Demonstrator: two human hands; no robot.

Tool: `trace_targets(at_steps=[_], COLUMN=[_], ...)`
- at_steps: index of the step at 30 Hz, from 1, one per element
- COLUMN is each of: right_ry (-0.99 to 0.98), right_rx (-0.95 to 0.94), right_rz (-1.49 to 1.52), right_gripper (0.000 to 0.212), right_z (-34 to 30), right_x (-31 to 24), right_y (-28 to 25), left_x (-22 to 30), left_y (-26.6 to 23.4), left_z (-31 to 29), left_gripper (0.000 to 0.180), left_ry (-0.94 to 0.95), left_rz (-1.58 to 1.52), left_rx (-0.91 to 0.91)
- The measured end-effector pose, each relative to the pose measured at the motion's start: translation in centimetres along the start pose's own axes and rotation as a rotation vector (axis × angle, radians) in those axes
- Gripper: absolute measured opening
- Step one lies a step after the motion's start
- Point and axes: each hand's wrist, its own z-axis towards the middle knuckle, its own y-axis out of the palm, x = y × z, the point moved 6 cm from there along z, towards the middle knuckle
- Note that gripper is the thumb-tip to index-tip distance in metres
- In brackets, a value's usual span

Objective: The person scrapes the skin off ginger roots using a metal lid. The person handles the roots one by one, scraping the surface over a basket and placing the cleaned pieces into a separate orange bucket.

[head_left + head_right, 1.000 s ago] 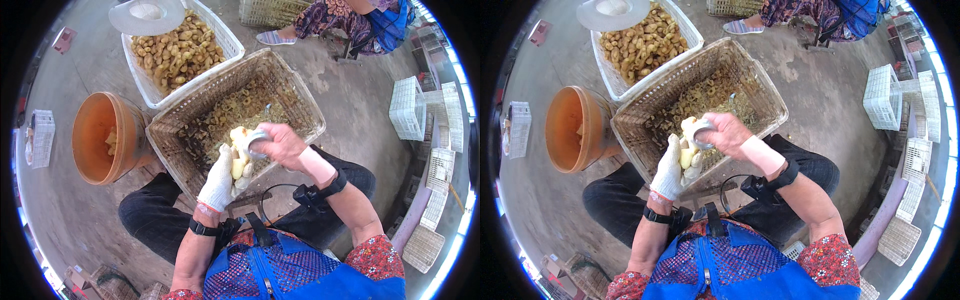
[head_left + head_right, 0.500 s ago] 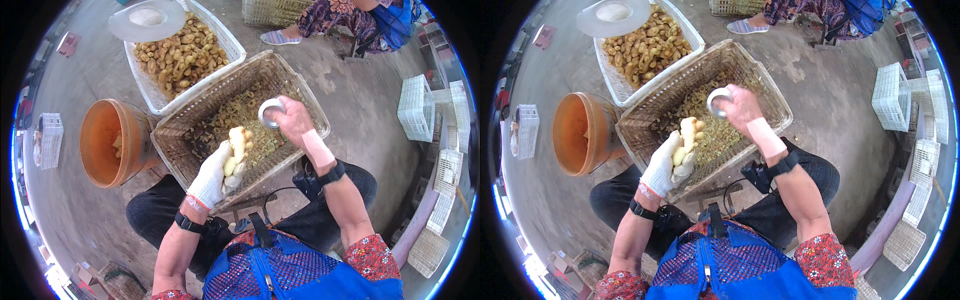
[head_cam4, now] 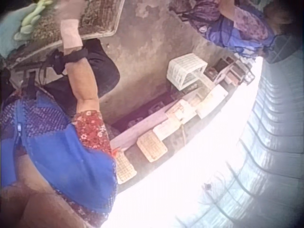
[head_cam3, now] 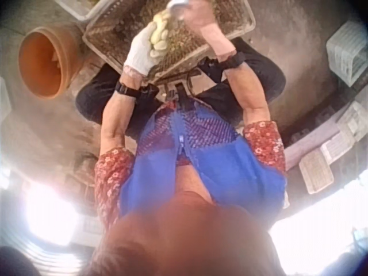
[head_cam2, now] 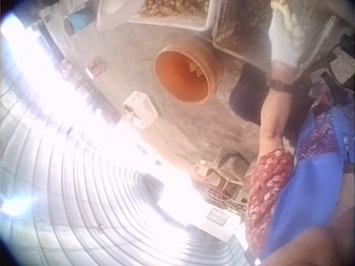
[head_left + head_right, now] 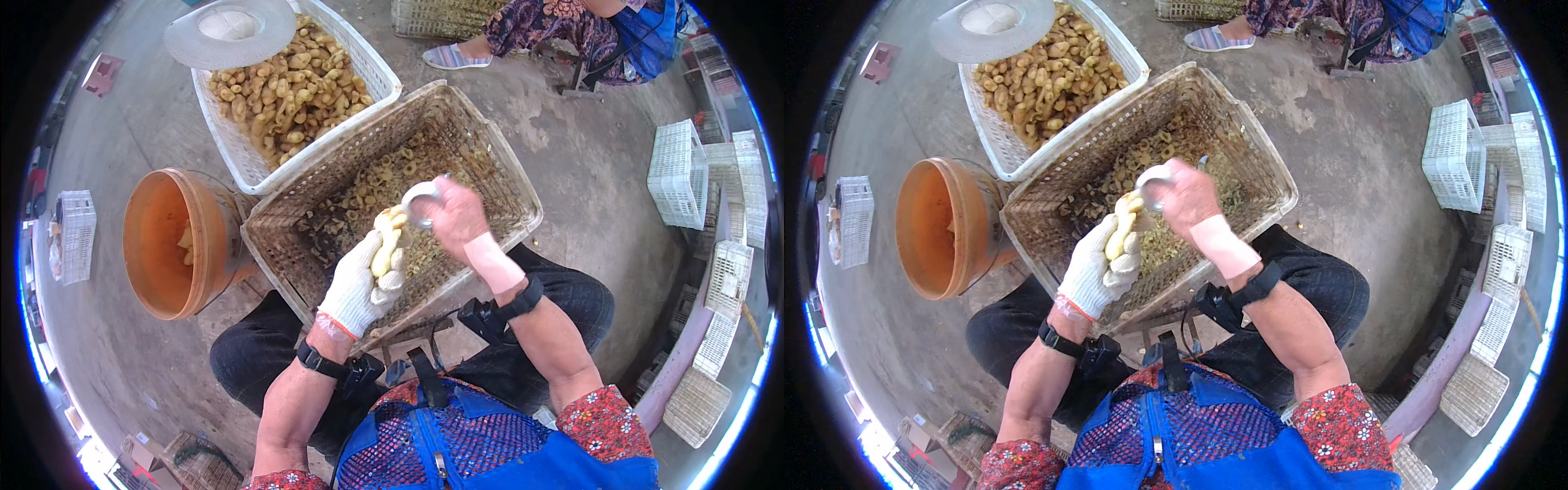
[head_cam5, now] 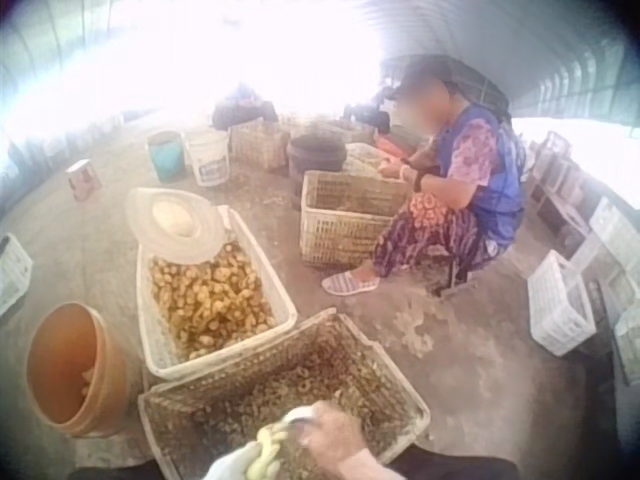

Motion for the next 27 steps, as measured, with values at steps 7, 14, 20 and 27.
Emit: trace_targets(at_steps=[7,14,20,27], right_ry=[0.129,-0.007,-0.051,0.167], right_rx=[-0.073,-0.251,0.008,0.074], right_rz=[0.343,0.455,0.069,0.431], right_gripper=[0.018,0.018,0.016,0.018], right_z=[0.4,-1.5,-0.3,0.5], right_x=[-0.7,-1.7,-1.1,0.1], right_y=[-1.1,2.2,-1.1,-3.5], left_x=[0.1,0.0,1.1,2.8], left_y=[0.5,1.1,2.0,4.3], left_z=[-0.7,-0.8,-0.7,-2.9], left_gripper=[0.039,0.048,0.036,0.081], left_ry=[0.070,0.033,0.232,0.601], left_rz=[-0.126,-0.005,0.198,0.888], left_rx=[0.094,-0.097,0.003,-0.023])
